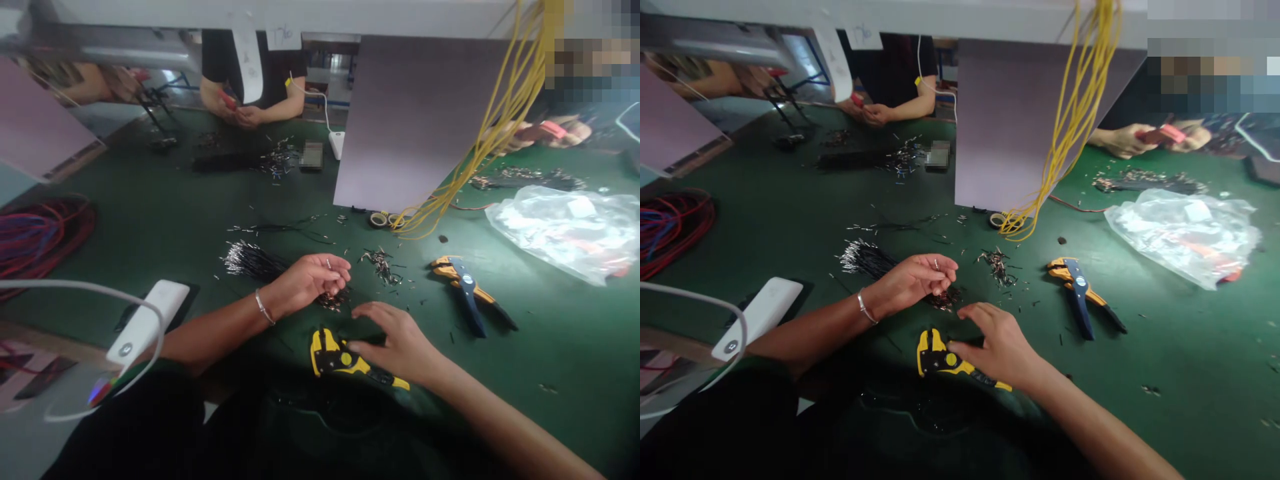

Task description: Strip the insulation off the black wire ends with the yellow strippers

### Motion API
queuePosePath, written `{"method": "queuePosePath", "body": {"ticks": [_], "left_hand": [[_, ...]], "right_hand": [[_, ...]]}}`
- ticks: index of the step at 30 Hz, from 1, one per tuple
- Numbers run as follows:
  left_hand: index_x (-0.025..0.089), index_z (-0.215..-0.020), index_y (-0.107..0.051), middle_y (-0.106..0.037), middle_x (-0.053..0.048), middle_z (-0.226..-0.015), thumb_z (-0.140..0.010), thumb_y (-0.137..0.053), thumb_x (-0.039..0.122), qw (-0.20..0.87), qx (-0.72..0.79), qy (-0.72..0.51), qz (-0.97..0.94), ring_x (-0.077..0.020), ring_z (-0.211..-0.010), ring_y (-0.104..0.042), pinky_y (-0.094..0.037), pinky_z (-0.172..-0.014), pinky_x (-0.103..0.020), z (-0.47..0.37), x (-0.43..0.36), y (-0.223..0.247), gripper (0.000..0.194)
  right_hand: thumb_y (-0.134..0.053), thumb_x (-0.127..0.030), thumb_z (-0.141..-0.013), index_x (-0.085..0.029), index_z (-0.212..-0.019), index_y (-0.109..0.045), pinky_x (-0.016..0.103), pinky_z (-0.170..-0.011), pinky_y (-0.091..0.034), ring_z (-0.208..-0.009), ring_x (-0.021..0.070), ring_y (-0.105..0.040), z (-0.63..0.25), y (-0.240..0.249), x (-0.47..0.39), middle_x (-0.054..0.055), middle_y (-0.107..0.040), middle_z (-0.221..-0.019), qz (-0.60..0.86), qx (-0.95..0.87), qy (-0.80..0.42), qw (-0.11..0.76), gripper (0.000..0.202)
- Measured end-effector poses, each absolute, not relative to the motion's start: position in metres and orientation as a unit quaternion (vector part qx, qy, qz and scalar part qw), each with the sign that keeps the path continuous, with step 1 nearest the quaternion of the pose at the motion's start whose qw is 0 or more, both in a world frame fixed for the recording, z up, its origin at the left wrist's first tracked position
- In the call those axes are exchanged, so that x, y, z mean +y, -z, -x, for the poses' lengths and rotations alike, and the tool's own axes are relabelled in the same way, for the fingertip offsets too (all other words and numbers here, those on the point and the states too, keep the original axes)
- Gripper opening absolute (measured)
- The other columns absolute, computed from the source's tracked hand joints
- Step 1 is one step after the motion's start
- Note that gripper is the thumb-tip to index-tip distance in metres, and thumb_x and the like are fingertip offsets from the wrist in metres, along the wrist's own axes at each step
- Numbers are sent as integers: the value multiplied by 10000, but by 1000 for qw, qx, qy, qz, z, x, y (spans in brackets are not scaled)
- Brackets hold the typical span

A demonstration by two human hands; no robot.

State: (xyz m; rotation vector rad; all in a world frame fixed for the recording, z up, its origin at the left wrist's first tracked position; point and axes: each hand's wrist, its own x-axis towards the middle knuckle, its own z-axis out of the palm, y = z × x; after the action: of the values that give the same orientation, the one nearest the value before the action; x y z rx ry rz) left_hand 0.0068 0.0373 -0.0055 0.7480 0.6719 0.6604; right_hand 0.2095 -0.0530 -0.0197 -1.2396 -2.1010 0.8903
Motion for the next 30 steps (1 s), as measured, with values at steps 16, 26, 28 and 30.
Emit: {"method": "queuePosePath", "body": {"ticks": [16, 26, 28, 30], "left_hand": [[48, -882, -698, -668, -108, -781, -668, -592, -18, 795, 319, -433, -282, -121, -685, -590, -405, -576, -217, 7, 56, -9, 248], [77, -889, -699, -665, -81, -778, -678, -603, -13, 774, 297, -478, -290, -111, -660, -596, -433, -553, -194, 11, 58, -17, 248], [68, -893, -697, -665, -85, -779, -681, -599, -19, 779, 295, -474, -285, -111, -662, -599, -445, -560, -189, 11, 57, -18, 250], [57, -898, -695, -665, -91, -779, -683, -589, -29, 788, 296, -466, -273, -110, -665, -604, -456, -566, -183, 12, 57, -18, 254]], "right_hand": [[-640, -181, -637, -144, -1015, -610, 424, -811, -505, -930, 276, -602, -227, 37, -88, 137, -615, -1073, 489, -747, -354, 279, 381], [-611, -295, -661, -143, -1043, -663, 319, -603, -466, -706, 185, -554, -233, 12, -65, 119, -625, -1053, 331, -301, -786, 426, 414], [-600, -255, -615, -130, -1021, -676, 371, -710, -494, -767, 217, -588, -227, 10, -62, 120, -634, -1041, 300, -279, -808, 423, 432], [-592, -189, -562, -132, -1023, -678, 414, -803, -494, -829, 241, -610, -224, 12, -58, 108, -647, -1033, 293, -282, -819, 404, 473]]}}
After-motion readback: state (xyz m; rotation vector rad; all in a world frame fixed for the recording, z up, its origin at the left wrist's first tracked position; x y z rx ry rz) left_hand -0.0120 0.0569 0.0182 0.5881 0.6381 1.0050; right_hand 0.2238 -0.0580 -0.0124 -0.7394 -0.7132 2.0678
